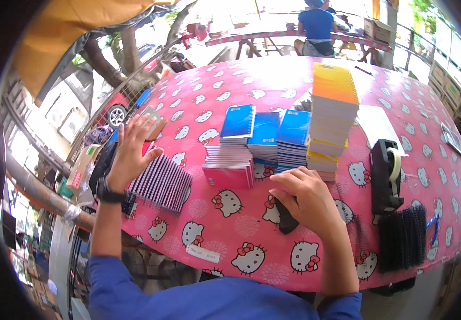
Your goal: The person places small white labels on the covers of notebooks and then puts the notebooks into clear plastic sleeves.
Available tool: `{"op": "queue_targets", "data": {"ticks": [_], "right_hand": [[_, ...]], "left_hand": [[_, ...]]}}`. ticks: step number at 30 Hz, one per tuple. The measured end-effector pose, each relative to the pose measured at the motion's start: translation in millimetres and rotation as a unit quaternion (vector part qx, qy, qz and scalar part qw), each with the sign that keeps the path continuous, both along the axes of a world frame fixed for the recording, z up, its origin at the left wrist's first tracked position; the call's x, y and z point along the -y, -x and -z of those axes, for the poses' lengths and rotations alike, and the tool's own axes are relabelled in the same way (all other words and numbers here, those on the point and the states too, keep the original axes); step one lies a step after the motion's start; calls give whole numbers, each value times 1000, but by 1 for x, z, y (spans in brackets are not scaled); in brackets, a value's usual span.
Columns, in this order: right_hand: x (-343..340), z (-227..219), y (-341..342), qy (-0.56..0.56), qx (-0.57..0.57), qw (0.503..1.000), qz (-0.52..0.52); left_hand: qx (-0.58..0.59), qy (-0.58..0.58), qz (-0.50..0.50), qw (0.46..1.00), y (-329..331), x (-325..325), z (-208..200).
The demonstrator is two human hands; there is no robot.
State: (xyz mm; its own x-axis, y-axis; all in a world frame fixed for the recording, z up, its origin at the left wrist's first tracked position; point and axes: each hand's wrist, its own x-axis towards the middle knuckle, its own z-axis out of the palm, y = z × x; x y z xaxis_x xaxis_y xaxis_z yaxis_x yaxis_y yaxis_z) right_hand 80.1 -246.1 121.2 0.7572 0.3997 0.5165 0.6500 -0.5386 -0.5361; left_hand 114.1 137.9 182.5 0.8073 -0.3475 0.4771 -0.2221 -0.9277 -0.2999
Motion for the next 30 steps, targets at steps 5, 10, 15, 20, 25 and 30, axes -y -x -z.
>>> {"op": "queue_targets", "data": {"ticks": [5,10,15,20,25,30], "right_hand": [[-2,14,-7,2,20,1000,-9],[22,21,8,-42,-53,995,72],[87,68,22,-47,-93,948,301],[115,102,46,-41,-96,913,394],[105,121,25,22,-90,920,382],[104,159,-9,174,-29,908,381]], "left_hand": [[-54,132,238,961,-10,103,81],[-46,203,249,946,-47,103,156],[-20,268,231,935,-44,104,153],[-139,388,217,885,-6,113,126],[-288,436,231,821,32,144,119],[-213,435,255,837,41,170,149]]}}
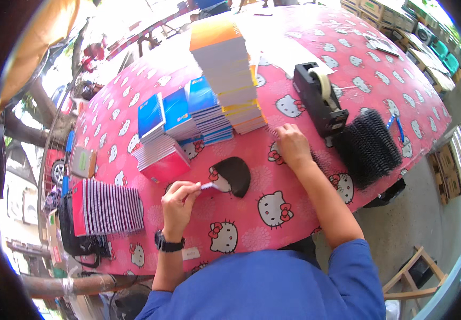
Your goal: The person places small white labels on the covers of notebooks and then puts the notebooks into clear plastic sleeves.
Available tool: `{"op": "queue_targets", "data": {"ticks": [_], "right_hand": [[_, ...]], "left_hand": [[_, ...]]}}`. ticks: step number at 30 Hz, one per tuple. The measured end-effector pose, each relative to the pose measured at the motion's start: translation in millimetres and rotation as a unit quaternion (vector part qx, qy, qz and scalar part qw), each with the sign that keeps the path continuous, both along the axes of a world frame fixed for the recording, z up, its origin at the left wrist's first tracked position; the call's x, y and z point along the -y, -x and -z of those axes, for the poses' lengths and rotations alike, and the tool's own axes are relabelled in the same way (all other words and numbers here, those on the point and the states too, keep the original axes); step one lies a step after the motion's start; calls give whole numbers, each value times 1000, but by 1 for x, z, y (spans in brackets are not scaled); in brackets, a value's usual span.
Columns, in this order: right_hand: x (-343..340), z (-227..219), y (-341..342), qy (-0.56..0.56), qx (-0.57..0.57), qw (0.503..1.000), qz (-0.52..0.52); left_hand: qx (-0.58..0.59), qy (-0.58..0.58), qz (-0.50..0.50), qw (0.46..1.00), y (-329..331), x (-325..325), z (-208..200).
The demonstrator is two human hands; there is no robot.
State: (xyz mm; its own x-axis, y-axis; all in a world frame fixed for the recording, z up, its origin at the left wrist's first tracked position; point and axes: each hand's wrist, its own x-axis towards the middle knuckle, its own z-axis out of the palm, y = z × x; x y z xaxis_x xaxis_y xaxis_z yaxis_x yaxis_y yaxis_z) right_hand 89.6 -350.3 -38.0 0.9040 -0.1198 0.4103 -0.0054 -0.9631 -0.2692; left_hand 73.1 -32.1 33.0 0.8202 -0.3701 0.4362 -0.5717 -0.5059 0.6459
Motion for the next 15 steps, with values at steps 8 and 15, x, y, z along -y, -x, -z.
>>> {"op": "queue_targets", "data": {"ticks": [8,15], "right_hand": [[-84,-76,32,-308,-58,910,-272],[-102,-74,29,-307,-70,884,-347]], "left_hand": [[113,-11,-8,994,-1,-11,20],[82,-6,15,996,1,-12,18]]}}
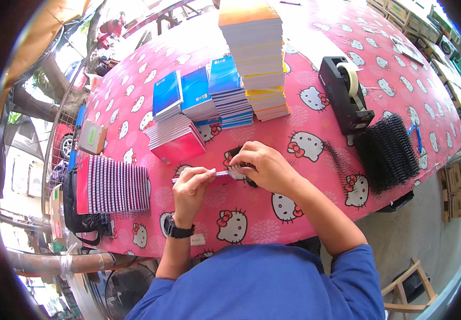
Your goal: The person places small white labels on the covers of notebooks and then puts the notebooks into clear plastic sleeves.
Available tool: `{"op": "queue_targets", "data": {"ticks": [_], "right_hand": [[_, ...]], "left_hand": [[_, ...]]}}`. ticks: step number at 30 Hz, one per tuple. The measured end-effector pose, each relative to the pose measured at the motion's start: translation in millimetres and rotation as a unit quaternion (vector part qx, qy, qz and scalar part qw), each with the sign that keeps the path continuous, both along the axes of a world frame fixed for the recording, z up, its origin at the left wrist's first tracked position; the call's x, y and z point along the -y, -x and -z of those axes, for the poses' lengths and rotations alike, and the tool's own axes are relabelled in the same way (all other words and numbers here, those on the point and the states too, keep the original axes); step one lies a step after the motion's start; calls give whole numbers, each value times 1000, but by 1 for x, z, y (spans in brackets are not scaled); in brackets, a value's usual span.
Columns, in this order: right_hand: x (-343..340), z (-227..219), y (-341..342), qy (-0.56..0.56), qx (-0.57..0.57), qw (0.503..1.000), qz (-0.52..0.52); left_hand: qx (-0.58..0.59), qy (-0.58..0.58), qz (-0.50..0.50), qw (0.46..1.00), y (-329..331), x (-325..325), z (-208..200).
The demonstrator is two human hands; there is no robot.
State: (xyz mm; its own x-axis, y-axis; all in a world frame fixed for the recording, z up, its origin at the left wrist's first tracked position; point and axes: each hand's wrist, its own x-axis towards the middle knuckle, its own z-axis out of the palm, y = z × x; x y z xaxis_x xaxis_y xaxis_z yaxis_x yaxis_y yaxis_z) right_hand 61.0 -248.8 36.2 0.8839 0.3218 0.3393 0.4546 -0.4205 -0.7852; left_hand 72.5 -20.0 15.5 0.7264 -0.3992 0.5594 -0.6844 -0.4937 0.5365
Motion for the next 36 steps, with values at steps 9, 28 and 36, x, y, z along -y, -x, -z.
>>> {"op": "queue_targets", "data": {"ticks": [9,28,36], "right_hand": [[-2,7,-7,14,6,1000,-10],[14,13,-41,114,38,988,-92],[8,33,-56,356,-114,903,-212]], "left_hand": [[31,-12,7,999,0,0,0],[26,-166,41,985,13,15,-11],[2,-187,87,979,6,3,-11]]}}
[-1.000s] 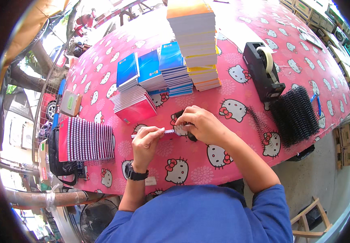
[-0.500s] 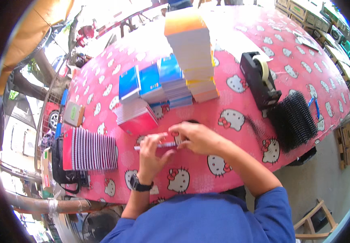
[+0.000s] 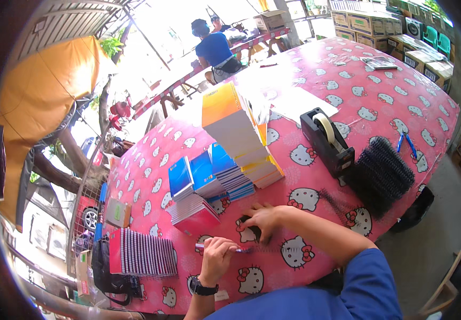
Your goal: The person places small white labels on the covers of notebooks and then puts the notebooks into clear plastic sleeves.
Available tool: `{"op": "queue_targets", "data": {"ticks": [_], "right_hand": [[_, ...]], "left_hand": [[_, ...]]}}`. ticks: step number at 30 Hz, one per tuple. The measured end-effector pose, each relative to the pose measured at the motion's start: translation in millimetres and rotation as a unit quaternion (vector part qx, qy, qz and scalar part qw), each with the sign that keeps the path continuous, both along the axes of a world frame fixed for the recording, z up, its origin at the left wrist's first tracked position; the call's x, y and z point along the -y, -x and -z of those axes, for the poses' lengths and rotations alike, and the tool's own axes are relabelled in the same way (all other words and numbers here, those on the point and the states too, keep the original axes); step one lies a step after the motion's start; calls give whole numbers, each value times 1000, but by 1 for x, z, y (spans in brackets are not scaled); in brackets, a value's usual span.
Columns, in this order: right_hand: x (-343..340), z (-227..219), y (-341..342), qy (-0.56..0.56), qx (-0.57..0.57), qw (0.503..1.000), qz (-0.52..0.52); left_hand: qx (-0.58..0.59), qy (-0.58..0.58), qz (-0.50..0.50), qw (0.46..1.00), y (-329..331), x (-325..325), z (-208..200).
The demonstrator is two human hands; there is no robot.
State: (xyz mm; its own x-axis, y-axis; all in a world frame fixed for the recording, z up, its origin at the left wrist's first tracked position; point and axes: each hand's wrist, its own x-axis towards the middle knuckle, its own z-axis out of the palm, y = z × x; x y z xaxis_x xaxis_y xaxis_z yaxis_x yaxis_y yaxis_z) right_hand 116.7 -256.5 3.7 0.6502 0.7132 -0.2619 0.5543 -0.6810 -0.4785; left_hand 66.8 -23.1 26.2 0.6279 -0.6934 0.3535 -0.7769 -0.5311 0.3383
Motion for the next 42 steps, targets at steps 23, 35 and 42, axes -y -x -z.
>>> {"op": "queue_targets", "data": {"ticks": [23,35,42], "right_hand": [[-4,-7,26,-407,-222,882,89],[-20,-4,32,-418,-148,893,79],[-27,6,30,-476,-140,862,102]], "left_hand": [[45,63,-87,993,-2,-18,19],[18,105,-141,984,1,-19,24],[-67,345,-222,910,8,-14,23]]}}
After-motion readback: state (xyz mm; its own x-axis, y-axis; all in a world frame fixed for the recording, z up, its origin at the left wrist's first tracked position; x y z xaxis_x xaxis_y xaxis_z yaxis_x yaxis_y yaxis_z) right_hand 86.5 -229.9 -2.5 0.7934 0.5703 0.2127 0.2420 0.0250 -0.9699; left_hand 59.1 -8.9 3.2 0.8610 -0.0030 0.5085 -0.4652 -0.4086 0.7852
